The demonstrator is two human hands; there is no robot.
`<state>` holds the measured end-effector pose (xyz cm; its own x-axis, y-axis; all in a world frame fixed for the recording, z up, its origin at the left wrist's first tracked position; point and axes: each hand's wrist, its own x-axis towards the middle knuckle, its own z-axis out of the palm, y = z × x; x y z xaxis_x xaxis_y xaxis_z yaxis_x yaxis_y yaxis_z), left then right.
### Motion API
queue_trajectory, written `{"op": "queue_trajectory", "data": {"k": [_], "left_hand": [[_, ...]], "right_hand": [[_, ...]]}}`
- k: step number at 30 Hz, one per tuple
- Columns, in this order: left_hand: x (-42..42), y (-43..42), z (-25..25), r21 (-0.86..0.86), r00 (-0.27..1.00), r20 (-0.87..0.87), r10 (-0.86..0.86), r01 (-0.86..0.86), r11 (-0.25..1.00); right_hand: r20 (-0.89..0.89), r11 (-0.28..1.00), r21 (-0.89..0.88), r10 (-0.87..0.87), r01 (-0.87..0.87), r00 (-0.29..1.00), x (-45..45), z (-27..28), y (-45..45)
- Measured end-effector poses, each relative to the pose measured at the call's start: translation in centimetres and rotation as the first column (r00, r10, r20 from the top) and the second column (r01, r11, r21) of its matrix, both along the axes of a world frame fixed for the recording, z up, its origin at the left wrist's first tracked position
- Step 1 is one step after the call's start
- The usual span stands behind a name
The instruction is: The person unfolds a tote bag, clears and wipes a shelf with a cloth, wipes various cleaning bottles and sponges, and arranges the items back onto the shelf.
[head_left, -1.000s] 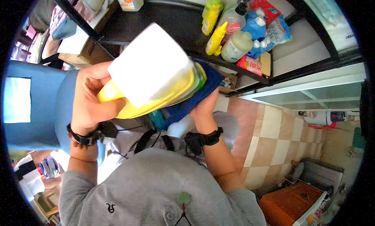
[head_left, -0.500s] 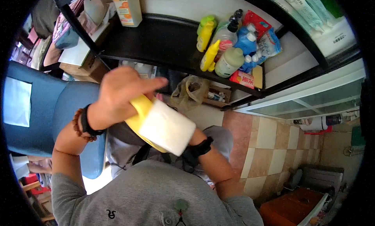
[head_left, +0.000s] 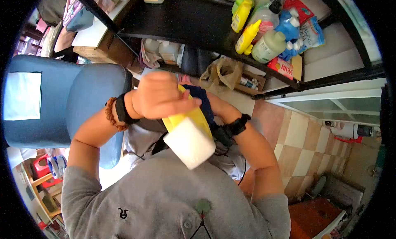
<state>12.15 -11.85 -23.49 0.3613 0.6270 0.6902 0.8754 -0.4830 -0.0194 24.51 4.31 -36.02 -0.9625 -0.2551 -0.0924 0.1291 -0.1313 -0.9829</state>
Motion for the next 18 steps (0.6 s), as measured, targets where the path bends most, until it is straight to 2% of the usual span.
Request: {"op": "queue_trajectory", "data": {"k": [1,2,5,7,9,12,13,15,18], "left_hand": [[-0.2,-0.1,-0.1,-0.033,0.999,0.005,0.047,-0.047,0.998],[-0.6,0.3,-0.8,0.031,0.990,0.142,0.023,-0.027,0.999],[-0.8,-0.2,0.0,0.039,0.947,0.319,0.038,-0.053,0.998],[-0.7,-0.7,1.4,0.036,0.950,0.276,0.147,-0.163,0.986],[-0.4,-1.0,2.1,0.027,0.922,0.335,0.194,-0.216,0.976],[-0.1,-1.4,2.7,-0.075,0.829,0.385,0.406,-0.411,0.909],[-0.2,-1.7,2.1,-0.092,0.773,0.332,0.541,-0.544,0.834],[0.5,-1.3,2.1,-0.207,0.676,0.467,0.570,-0.543,0.814],[1.0,-1.1,1.2,-0.348,0.586,0.473,0.658,-0.561,0.751]], "right_hand": [[0.373,0.961,-0.277,0.124,-0.017,0.919,0.3,0.9,0.2],[0.448,0.942,-0.334,0.126,0.034,0.885,0.8,-0.7,0.2],[0.632,0.870,-0.438,0.121,0.224,0.765,2.6,-6.6,0.4],[0.659,0.811,-0.454,0.026,0.369,0.752,4.7,-7.1,0.2],[0.577,0.759,-0.464,-0.133,0.457,0.806,6.8,-6.5,0.0],[0.392,0.638,-0.551,-0.371,0.538,0.842,8.9,-4.5,-1.2],[0.400,0.544,-0.625,-0.393,0.560,0.828,8.8,-3.8,-1.7],[0.575,0.124,-0.780,-0.245,0.614,0.780,7.7,-2.4,-2.1],[0.577,0.108,-0.749,-0.380,0.654,0.723,6.1,-2.0,-1.4]]}}
